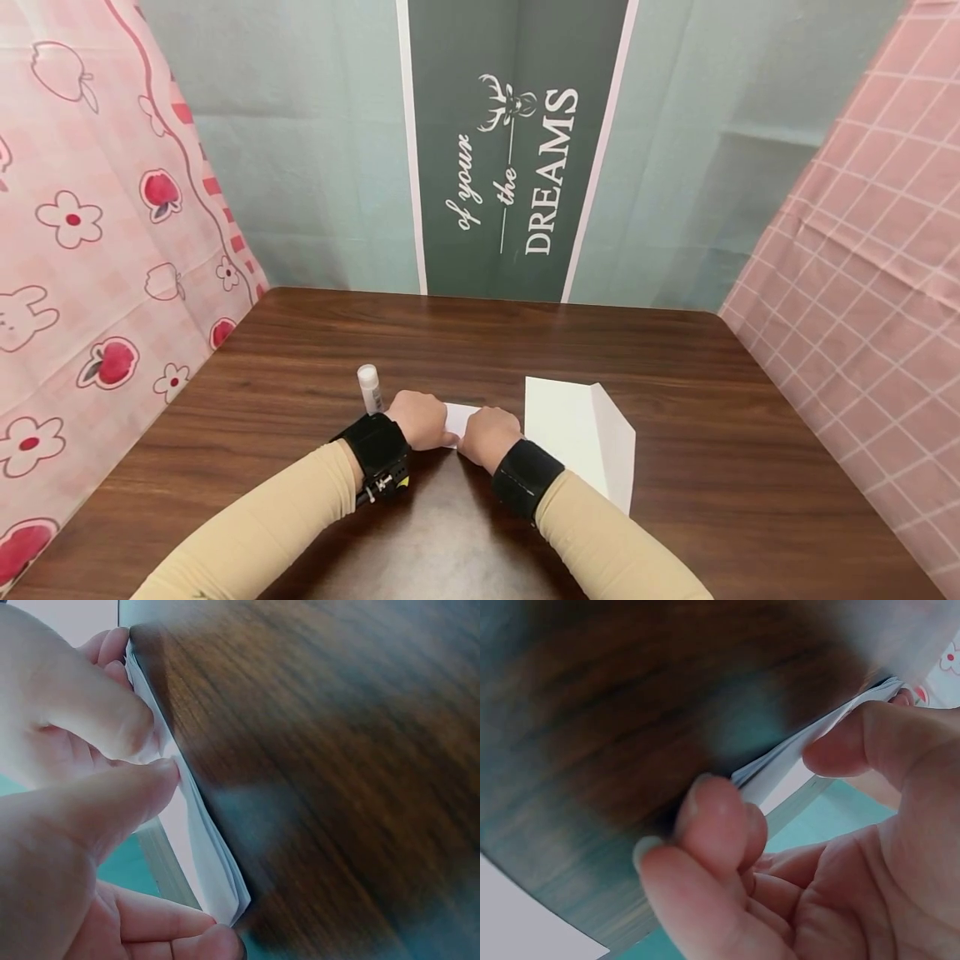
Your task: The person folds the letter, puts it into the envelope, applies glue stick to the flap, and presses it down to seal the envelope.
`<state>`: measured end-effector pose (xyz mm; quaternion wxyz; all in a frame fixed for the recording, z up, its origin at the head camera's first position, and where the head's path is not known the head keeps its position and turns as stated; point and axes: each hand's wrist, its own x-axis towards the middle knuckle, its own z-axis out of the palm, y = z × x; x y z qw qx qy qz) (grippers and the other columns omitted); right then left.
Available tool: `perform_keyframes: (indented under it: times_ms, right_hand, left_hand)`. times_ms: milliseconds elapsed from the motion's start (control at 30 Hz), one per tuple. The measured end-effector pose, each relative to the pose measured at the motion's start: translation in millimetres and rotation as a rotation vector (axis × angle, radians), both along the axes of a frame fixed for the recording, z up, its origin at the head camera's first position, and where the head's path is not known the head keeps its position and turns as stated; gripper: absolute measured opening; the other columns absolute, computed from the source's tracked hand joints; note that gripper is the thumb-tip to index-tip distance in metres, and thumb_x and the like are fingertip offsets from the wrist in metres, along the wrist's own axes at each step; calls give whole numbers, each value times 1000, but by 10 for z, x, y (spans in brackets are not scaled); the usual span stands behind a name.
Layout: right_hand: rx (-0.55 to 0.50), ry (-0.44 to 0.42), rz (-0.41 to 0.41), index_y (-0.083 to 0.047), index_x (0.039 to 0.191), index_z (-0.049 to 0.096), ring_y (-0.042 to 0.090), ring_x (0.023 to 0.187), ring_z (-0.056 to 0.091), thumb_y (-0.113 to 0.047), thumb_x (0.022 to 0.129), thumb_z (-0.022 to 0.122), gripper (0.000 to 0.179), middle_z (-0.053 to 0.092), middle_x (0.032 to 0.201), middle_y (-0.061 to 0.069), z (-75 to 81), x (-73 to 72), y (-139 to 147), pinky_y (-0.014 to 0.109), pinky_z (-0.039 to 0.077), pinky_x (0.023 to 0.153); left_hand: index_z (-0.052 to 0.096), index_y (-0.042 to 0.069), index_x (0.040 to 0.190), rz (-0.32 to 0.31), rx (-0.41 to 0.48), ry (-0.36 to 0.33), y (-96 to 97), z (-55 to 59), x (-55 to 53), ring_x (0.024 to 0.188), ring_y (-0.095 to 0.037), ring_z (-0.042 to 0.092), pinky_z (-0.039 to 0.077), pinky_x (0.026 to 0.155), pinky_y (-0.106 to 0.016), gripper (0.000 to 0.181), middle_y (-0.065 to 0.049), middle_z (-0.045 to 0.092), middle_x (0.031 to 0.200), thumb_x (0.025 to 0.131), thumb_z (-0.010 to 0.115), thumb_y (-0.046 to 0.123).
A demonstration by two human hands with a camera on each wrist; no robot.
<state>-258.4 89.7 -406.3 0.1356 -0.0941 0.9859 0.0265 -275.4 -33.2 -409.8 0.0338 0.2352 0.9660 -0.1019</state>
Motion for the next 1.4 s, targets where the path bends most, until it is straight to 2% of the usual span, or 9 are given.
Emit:
perform_keyframes:
  times_ms: [200, 600, 933, 1067, 1167, 1400]
  right_hand:
    - [22, 2, 4, -4, 75, 67, 22, 66, 57, -38, 85, 58, 37, 61, 72, 8, -18, -17, -17, 40, 50, 62]
    - [56, -17, -23, -4, 75, 68, 20, 65, 55, -42, 86, 56, 40, 60, 71, 7, -39, -26, -20, 40, 50, 61]
    - [74, -10, -54, -3, 83, 68, 23, 72, 59, -45, 86, 54, 44, 64, 80, 9, -101, -44, 5, 42, 50, 62]
    - [100, -18, -42, -2, 92, 70, 26, 90, 62, -44, 89, 50, 46, 66, 97, 13, -112, -33, 7, 42, 51, 67]
    - [125, -15, -20, -2, 102, 70, 30, 104, 59, -43, 91, 47, 48, 62, 115, 18, -119, -25, -4, 41, 51, 71]
    - [179, -9, -12, -2, 111, 67, 28, 99, 62, -44, 94, 41, 52, 57, 124, 20, -143, 0, -20, 38, 52, 67]
  left_hand:
    - [69, 13, 72, -4, 20, -1, -10, -20, -15, 57, -18, 57, 45, 48, -35, 46, -2, 64, 71, 78, 60, 58]
    - [69, 12, 69, 2, 32, -28, 1, 13, -5, 57, -18, 57, 46, 50, -35, 45, -3, 65, 70, 79, 61, 56]
    - [69, 13, 71, 4, 39, -22, -9, -10, -13, 60, -18, 58, 46, 51, -36, 45, -3, 65, 73, 79, 61, 57]
    - [68, 12, 70, 3, 45, -32, 0, -1, -7, 60, -18, 58, 47, 51, -36, 45, -3, 65, 73, 79, 62, 56]
    - [68, 13, 70, 11, 45, -41, -5, 2, -9, 61, -18, 59, 47, 51, -37, 44, -3, 66, 75, 79, 62, 55]
    - [68, 13, 70, 9, 49, -56, -16, -3, -13, 61, -18, 58, 47, 51, -37, 43, -3, 66, 76, 79, 62, 54]
